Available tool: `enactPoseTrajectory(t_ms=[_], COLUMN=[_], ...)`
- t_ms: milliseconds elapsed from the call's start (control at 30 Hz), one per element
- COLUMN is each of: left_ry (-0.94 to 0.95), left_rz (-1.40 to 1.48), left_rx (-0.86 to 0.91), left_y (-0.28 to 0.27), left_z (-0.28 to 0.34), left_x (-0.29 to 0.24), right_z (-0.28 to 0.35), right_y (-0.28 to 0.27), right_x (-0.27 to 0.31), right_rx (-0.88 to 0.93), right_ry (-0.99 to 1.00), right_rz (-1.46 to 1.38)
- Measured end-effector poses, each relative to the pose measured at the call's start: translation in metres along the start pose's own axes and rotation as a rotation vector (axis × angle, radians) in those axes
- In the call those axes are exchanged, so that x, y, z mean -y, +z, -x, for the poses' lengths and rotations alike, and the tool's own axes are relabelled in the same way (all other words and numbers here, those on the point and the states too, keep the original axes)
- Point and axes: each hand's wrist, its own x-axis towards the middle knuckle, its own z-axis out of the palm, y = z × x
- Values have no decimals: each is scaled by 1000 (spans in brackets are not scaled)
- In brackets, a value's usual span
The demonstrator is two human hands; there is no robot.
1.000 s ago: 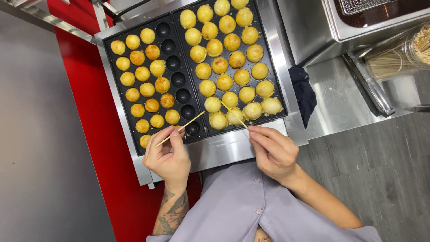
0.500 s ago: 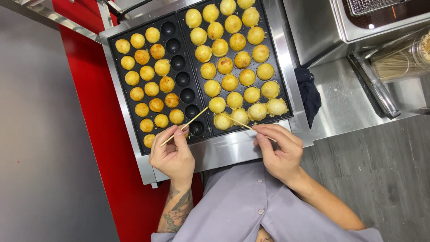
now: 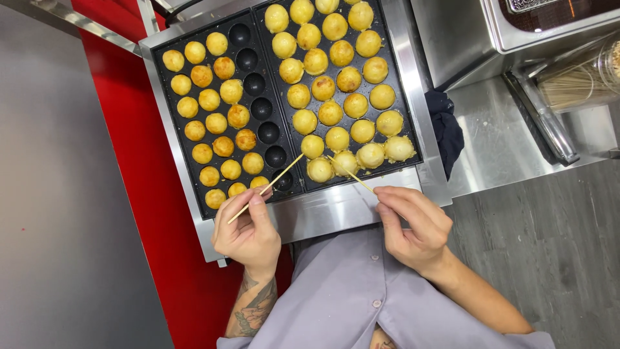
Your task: Skewering round food snacks from a griddle onto wooden sticks.
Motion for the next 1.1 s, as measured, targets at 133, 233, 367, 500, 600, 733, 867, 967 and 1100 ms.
enactPoseTrajectory(t_ms=[133, 233, 367, 500, 600, 733, 867, 967, 1100], left_ry=[-86, -120, -175, -141, -97, -89, -108, -109, -85], left_rz=[-107, -10, -8, 105, 94, -95, -111, 17, 0], left_rx=[28, 75, 65, 35, 5, 48, 65, 40, 66], left_y=[-16, -17, -9, -9, -11, -12, -8, -10, -10], left_z=[4, 9, 12, 12, 9, 4, 4, 5, 5], left_x=[5, 10, 9, -2, -4, 0, -5, -7, -15], right_z=[7, 12, 18, 28, 30, 32, 23, 19, 13], right_y=[-4, -3, 1, 8, 14, 9, -8, -14, -6], right_x=[0, -1, -5, -12, -17, -22, -7, 1, -1], right_rx=[12, 41, 65, 51, 31, 16, 12, -4, 57], right_ry=[-52, -96, -123, 107, 349, 549, 511, 380, 223], right_rz=[20, 28, 17, -98, -272, -407, -350, -267, -156])
